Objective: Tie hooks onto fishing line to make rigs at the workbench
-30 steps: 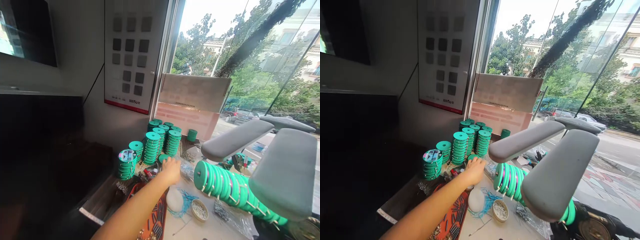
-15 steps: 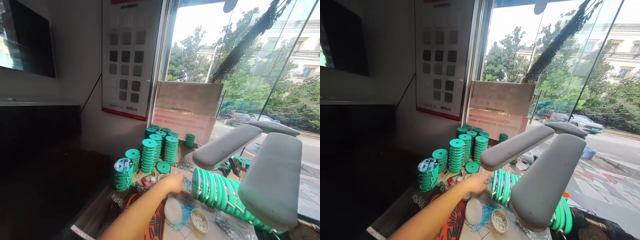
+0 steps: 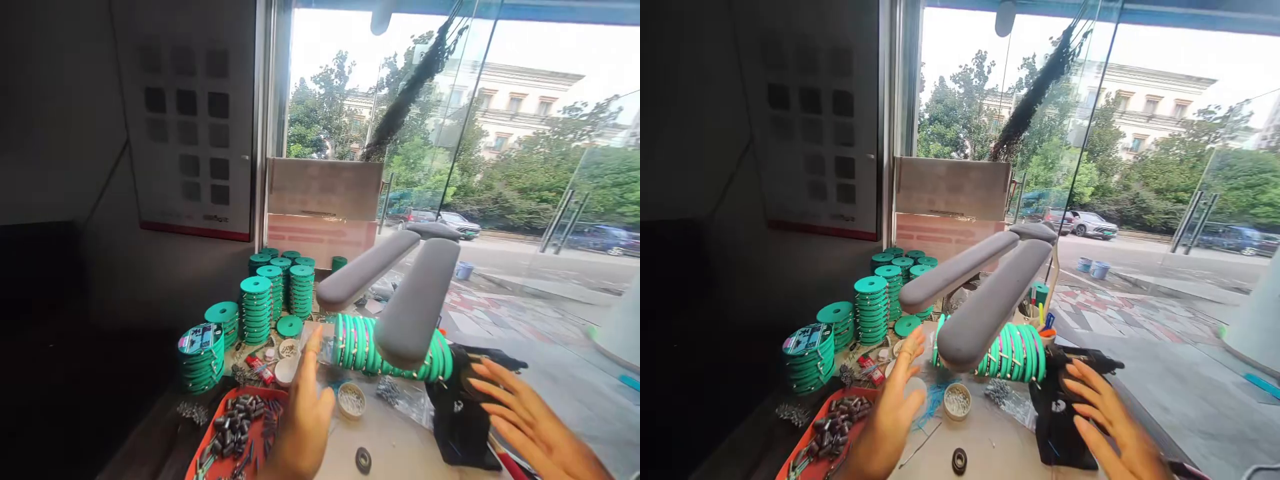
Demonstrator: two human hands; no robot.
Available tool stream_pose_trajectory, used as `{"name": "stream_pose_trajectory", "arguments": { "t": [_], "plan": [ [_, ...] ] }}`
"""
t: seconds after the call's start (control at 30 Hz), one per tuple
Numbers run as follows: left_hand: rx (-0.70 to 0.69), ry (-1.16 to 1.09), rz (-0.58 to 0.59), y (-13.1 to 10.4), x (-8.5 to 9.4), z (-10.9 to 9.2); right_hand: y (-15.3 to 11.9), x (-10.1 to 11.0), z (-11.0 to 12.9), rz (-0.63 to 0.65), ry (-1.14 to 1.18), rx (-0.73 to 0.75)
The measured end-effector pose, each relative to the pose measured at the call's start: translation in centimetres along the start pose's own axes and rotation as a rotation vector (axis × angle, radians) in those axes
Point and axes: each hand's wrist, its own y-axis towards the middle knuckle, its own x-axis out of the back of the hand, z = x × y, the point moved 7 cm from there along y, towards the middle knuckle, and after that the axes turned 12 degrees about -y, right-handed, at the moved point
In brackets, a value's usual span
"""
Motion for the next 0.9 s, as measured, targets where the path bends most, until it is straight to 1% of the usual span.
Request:
{"name": "stream_pose_trajectory", "arguments": {
  "t": [0.1,0.2,0.3,0.37,0.43,0.47,0.53,0.63,0.7,0.77,0.8,0.9],
  "plan": [
    [0.048,0.009,0.044,-0.9,-1.4,-0.1,0.3,-1.5,3.0,0.099,0.042,0.049],
    [0.091,-0.012,0.065,-0.7,-2.2,-0.3,0.1,-2.3,5.7,0.153,0.068,-0.007],
    [0.097,0.004,0.076,-0.3,-2.2,-0.4,-0.3,-3.0,7.7,0.218,0.112,-0.059],
    [0.085,0.010,0.056,-0.1,-1.7,-0.2,-0.3,-3.2,8.5,0.254,0.135,-0.035],
    [0.083,-0.002,0.051,-0.1,-1.2,0.1,0.0,-3.3,8.6,0.270,0.121,0.014],
    [0.074,-0.013,0.054,0.0,-1.0,0.2,0.2,-3.1,8.4,0.253,0.094,0.039],
    [0.030,-0.025,0.036,0.2,-0.6,0.0,0.7,-2.3,7.8,0.155,0.023,0.077],
    [-0.004,-0.023,-0.028,0.6,0.2,0.0,1.0,-0.5,7.0,-0.059,-0.003,0.074],
    [-0.005,-0.020,-0.042,0.8,0.5,0.2,0.9,0.1,6.8,-0.117,0.025,0.067],
    [-0.023,-0.015,-0.045,0.8,0.6,0.4,0.9,0.1,6.7,-0.111,0.046,0.057],
    [-0.032,-0.014,-0.045,0.8,0.6,0.4,0.9,-0.1,6.6,-0.085,0.052,0.049],
    [-0.034,-0.008,-0.045,0.5,0.4,0.4,0.8,-1.5,6.0,0.055,0.058,0.025]
  ]
}}
